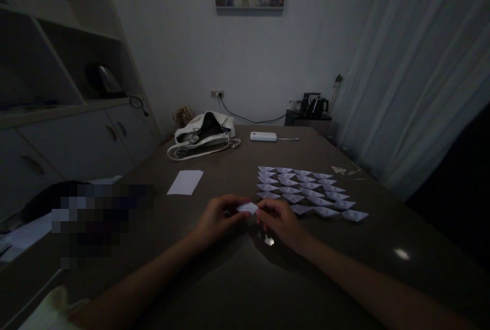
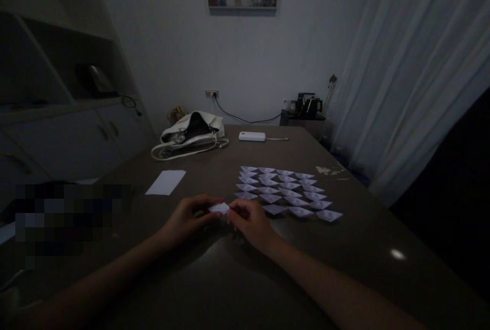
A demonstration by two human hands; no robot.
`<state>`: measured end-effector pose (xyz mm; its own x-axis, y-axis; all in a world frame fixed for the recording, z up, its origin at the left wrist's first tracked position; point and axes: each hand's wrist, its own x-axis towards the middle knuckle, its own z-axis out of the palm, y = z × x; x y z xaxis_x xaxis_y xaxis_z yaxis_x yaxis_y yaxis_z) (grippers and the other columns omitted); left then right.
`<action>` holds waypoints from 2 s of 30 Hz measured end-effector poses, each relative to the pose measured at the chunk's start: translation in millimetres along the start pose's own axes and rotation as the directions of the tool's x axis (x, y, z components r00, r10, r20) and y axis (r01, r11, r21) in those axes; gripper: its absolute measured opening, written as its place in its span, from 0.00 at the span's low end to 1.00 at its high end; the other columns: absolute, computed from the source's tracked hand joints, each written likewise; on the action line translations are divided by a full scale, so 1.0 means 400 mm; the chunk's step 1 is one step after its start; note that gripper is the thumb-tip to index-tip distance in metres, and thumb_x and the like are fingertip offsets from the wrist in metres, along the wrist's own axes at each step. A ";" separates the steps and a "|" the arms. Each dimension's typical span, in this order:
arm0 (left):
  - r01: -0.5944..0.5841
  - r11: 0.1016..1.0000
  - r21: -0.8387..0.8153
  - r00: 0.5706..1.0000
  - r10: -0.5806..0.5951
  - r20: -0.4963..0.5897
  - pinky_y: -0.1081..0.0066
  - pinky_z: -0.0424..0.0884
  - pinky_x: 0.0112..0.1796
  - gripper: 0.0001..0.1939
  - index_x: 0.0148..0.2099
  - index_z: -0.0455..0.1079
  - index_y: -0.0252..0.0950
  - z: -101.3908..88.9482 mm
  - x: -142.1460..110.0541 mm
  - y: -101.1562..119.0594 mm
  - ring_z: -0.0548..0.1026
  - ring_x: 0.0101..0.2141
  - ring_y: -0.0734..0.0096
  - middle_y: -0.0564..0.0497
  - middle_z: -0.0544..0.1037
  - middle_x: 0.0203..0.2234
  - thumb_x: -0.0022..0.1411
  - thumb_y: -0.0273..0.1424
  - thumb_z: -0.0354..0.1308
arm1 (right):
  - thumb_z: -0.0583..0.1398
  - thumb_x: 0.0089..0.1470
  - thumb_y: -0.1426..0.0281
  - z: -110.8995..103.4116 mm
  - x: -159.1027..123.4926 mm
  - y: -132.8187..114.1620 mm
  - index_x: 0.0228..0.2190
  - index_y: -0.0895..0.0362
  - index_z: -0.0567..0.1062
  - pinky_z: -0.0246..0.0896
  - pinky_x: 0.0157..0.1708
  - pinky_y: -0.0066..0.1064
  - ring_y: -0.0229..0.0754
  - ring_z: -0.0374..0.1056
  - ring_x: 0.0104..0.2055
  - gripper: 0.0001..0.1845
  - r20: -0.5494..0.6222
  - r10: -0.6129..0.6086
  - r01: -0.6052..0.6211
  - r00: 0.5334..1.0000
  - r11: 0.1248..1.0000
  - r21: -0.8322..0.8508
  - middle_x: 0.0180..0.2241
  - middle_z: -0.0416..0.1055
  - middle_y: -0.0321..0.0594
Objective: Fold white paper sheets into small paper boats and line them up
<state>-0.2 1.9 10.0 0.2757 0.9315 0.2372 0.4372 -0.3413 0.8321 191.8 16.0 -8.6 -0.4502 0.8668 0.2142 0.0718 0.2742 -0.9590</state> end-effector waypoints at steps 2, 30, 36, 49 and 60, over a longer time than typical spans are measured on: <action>0.002 1.000 -0.004 1.000 -0.001 0.010 0.69 0.70 0.35 0.18 0.47 0.75 0.31 0.000 0.000 -0.003 0.76 0.35 0.63 0.44 0.80 0.38 0.56 0.34 0.62 | 0.58 0.54 0.66 0.001 -0.002 -0.001 0.26 0.58 0.71 0.53 0.19 0.24 0.32 0.60 0.19 0.09 -0.010 -0.007 0.007 1.000 1.000 -0.021 0.21 0.66 0.34; 0.061 0.995 -0.074 0.993 -0.053 0.109 0.70 0.71 0.35 0.15 0.40 0.77 0.30 0.001 -0.003 -0.001 0.77 0.35 0.61 0.45 0.82 0.33 0.59 0.36 0.58 | 0.59 0.55 0.66 0.004 -0.009 0.009 0.30 0.57 0.76 0.58 0.26 0.27 0.37 0.66 0.26 0.08 -0.091 -0.081 0.060 0.993 0.975 -0.214 0.24 0.70 0.36; 0.115 0.988 -0.105 0.987 -0.101 0.125 0.71 0.70 0.32 0.16 0.40 0.77 0.28 0.003 -0.004 0.008 0.76 0.31 0.64 0.45 0.81 0.29 0.59 0.37 0.57 | 0.59 0.56 0.66 0.006 -0.012 -0.003 0.29 0.58 0.75 0.57 0.25 0.26 0.37 0.65 0.25 0.09 -0.076 -0.071 0.056 0.995 0.982 -0.179 0.24 0.70 0.37; 0.108 0.991 -0.081 0.983 -0.094 0.157 0.77 0.62 0.25 0.20 0.35 0.76 0.29 0.003 -0.005 -0.005 0.69 0.23 0.73 0.51 0.75 0.22 0.62 0.41 0.52 | 0.57 0.57 0.65 0.003 -0.007 -0.003 0.29 0.58 0.75 0.57 0.23 0.26 0.35 0.64 0.23 0.11 -0.076 -0.047 0.036 0.996 0.990 -0.138 0.22 0.68 0.35; 0.077 0.995 -0.070 0.984 -0.064 0.169 0.75 0.64 0.26 0.19 0.33 0.76 0.29 0.002 -0.002 0.006 0.70 0.24 0.71 0.50 0.75 0.22 0.63 0.39 0.51 | 0.57 0.57 0.67 0.005 -0.009 -0.011 0.27 0.58 0.74 0.59 0.25 0.26 0.35 0.65 0.24 0.10 -0.068 -0.051 0.041 0.996 0.989 -0.145 0.22 0.68 0.34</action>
<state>1.1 0.4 11.4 0.3874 0.9170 0.0953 0.3961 -0.2589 0.8809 191.5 10.8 -5.6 -0.3916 0.8780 0.2751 0.1818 0.3670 -0.9123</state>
